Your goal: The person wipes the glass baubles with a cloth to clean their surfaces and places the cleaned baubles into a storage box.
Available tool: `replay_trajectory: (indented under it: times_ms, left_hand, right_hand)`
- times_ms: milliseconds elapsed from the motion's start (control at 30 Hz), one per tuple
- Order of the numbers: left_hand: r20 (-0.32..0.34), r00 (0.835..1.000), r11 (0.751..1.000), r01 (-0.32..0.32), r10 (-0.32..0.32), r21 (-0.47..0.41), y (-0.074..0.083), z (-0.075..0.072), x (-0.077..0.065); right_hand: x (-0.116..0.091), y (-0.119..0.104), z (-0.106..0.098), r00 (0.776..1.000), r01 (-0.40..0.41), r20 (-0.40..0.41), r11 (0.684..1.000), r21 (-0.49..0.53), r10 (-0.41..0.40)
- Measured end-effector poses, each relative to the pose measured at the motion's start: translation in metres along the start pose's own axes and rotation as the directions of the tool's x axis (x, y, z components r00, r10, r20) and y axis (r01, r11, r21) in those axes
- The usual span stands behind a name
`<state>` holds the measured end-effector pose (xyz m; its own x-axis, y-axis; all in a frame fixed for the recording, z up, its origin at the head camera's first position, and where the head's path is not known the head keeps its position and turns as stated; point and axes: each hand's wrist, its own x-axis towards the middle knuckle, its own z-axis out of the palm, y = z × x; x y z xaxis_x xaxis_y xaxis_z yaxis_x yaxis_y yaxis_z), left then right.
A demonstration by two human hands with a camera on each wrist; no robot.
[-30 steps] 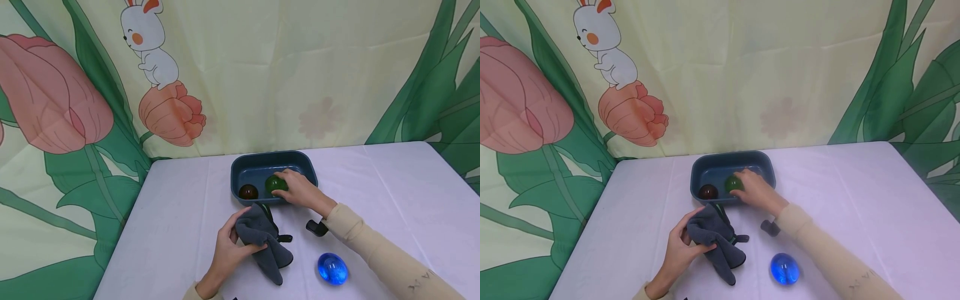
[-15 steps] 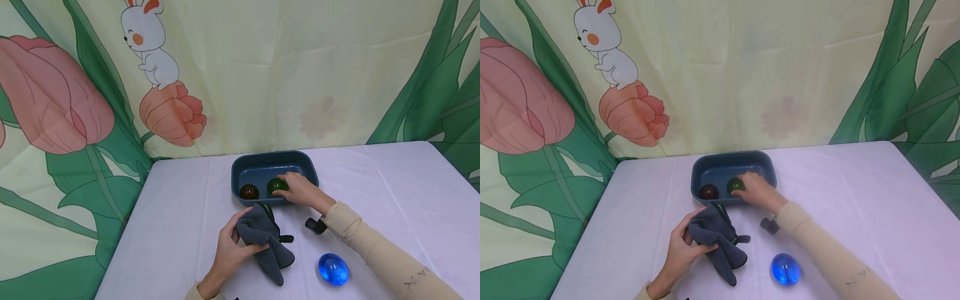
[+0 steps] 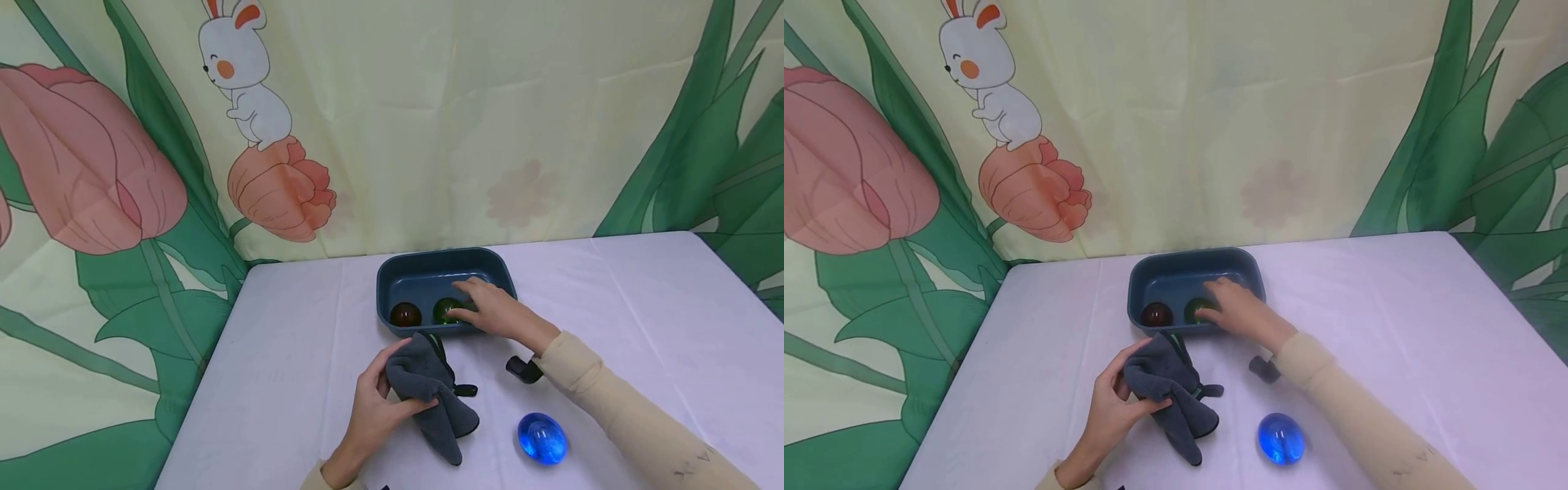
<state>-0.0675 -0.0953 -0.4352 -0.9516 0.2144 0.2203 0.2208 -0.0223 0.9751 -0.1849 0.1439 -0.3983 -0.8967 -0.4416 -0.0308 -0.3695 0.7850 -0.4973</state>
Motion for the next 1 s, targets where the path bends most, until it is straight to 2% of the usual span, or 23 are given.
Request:
replay_trajectory:
  times_ms: [400,633,767,1000]
  left_hand:
    - [0.005,1.000,0.999,-0.017,0.017,0.027,0.000,0.001,-0.001]
    - [0.004,0.999,0.998,-0.032,0.032,0.057,0.002,0.003,0.000]
    - [-0.003,1.000,0.997,-0.028,0.028,0.068,0.004,0.004,0.000]
    - [-0.011,1.000,0.997,-0.011,0.012,0.079,0.004,0.006,0.000]
  right_hand:
    - [-0.045,-0.006,-0.019,0.988,0.118,-0.105,0.993,0.027,-0.114]
    - [-0.068,-0.009,-0.029,0.982,0.129,-0.137,0.992,-0.009,-0.129]
    - [-0.083,-0.006,-0.028,0.983,0.122,-0.136,0.992,-0.013,-0.123]
    - [-0.109,0.001,-0.020,0.987,0.134,-0.087,0.991,0.018,-0.132]
